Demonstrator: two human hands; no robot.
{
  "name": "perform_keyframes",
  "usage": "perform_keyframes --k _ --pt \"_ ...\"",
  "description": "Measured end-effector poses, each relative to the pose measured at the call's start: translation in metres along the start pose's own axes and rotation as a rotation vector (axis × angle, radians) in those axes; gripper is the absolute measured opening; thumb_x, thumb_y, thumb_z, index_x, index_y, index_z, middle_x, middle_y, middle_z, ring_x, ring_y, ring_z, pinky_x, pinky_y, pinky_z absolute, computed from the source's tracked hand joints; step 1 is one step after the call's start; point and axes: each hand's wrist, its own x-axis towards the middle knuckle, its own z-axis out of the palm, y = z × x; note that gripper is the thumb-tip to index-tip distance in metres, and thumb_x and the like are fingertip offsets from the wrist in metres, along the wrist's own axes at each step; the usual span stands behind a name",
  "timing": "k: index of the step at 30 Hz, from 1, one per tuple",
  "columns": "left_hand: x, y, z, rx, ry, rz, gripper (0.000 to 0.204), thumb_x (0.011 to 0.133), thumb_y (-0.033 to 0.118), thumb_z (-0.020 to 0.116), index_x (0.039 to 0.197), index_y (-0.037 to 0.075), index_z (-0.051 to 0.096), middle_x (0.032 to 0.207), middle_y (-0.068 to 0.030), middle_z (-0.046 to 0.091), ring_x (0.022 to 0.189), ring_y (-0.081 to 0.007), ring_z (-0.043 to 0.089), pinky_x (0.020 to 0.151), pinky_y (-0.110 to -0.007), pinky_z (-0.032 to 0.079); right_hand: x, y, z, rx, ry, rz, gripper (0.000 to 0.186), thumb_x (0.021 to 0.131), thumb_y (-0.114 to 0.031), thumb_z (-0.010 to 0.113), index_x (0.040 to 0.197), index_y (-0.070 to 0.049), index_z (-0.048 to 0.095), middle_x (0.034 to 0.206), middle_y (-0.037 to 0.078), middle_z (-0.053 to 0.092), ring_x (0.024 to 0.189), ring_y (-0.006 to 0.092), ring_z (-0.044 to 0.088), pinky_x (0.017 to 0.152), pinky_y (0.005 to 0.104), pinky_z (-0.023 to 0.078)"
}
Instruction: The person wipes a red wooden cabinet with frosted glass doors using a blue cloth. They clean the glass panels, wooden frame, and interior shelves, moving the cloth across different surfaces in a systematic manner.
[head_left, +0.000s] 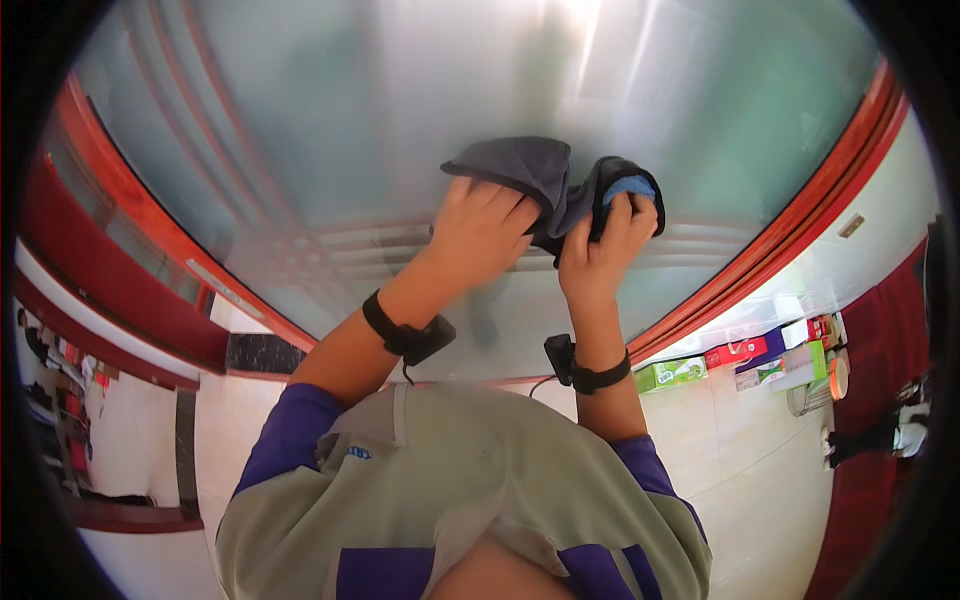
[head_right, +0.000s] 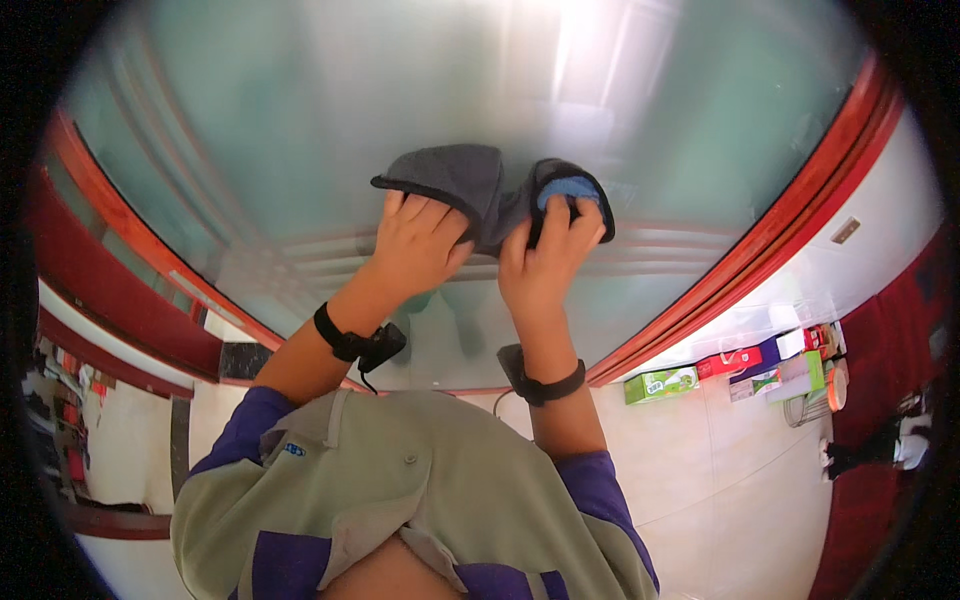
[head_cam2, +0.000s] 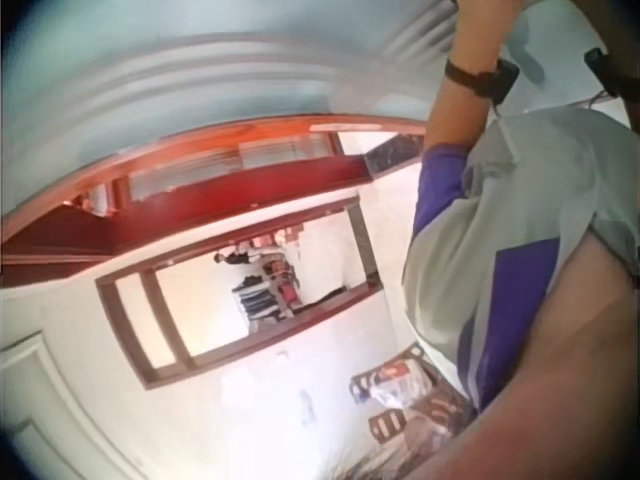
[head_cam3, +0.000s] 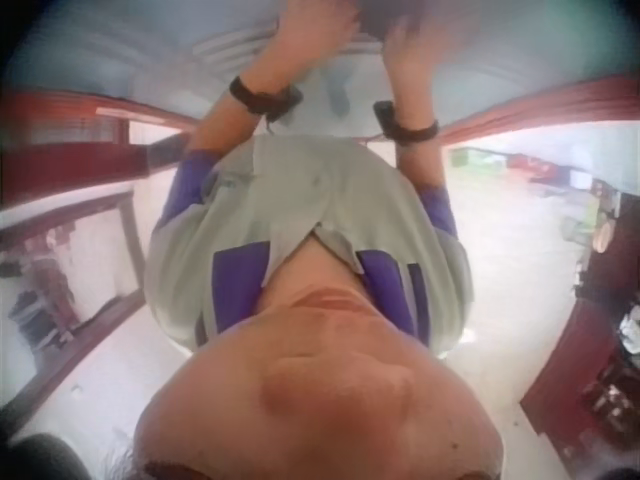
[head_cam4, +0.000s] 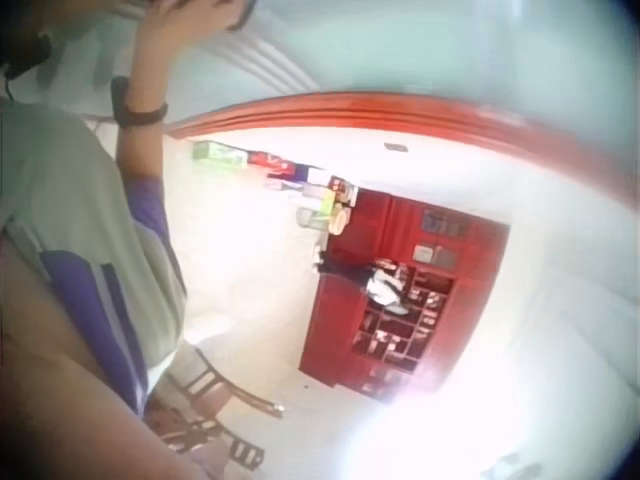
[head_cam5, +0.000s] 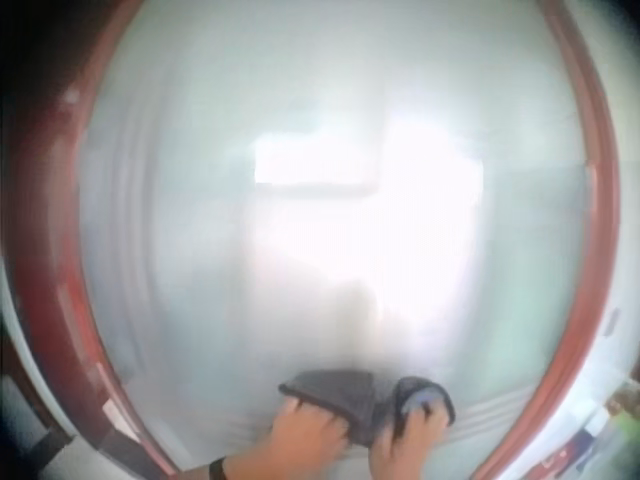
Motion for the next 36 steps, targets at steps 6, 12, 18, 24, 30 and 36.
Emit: perform_keyframes --k 6,12,18,24,30,36 --pt "-0.066 -0.008 0.001 -0.045 -0.077 -0.063 0.029 0.071 0.018 0.068 0.099 0.011 0.067 0.103 -0.0042 0.064 0.095 -0.0232 0.061 0.085 -0.038 0.046 -0.079 -0.02 0.049 0.118 -0.118 -0.03 0.035 0.067 0.002 0.059 0.102 0.002 0.054 0.109 0.026 0.045 0.099 0.0442 0.043 0.088 0.0542 0.036" --pt "-0.152 -0.016 -0.025 -0.067 -0.419 -0.16 0.029 0.076 0.017 0.065 0.104 0.012 0.069 0.106 -0.0057 0.067 0.102 -0.0252 0.063 0.082 -0.039 0.05 -0.16 -0.042 0.063 0.157 -0.473 -0.035 0.038 0.064 0.001 0.057 0.101 0.001 0.052 0.106 0.026 0.046 0.098 0.0457 0.043 0.088 0.0534 0.035" --pt "-0.135 -0.055 -0.05 0.035 -0.368 -0.078 0.032 0.072 0.022 0.068 0.103 0.015 0.07 0.107 -0.0035 0.066 0.098 -0.0233 0.061 0.08 -0.038 0.047 -0.098 -0.071 0.073 0.227 -0.324 -0.133 0.035 0.062 0.0 0.061 0.097 -0.002 0.056 0.101 0.023 0.046 0.092 0.0433 0.044 0.079 0.0519 0.036" --pt "-0.081 -0.082 -0.061 0.118 0.004 -0.153 0.038 0.065 0.028 0.073 0.1 0.014 0.073 0.113 -0.0111 0.065 0.104 -0.0349 0.059 0.09 -0.052 0.043 -0.019 -0.093 0.087 0.156 -0.095 -0.244 0.037 0.065 -0.002 0.061 0.102 -0.005 0.059 0.111 0.022 0.046 0.094 0.04 0.044 0.079 0.0492 0.035" --pt "-0.097 -0.065 -0.056 0.043 -0.174 -0.322 0.029 0.072 0.019 0.067 0.1 0.012 0.066 0.091 -0.007 0.066 0.081 -0.0324 0.062 0.061 -0.039 0.047 -0.079 -0.082 0.107 0.161 -0.129 -0.328 0.026 0.076 -0.014 0.063 0.097 -0.006 0.052 0.103 0.018 0.049 0.093 0.0364 0.043 0.083 0.0449 0.031" --pt "-0.16 -0.054 -0.055 -0.324 -0.299 -0.467 0.027 0.08 0.014 0.064 0.106 0.013 0.065 0.093 -0.0072 0.068 0.086 -0.0333 0.064 0.065 -0.039 0.05 -0.166 -0.065 0.116 0.144 -0.325 -0.353 0.024 0.072 -0.011 0.06 0.094 -0.009 0.052 0.098 0.019 0.049 0.09 0.0393 0.046 0.078 0.0473 0.032"
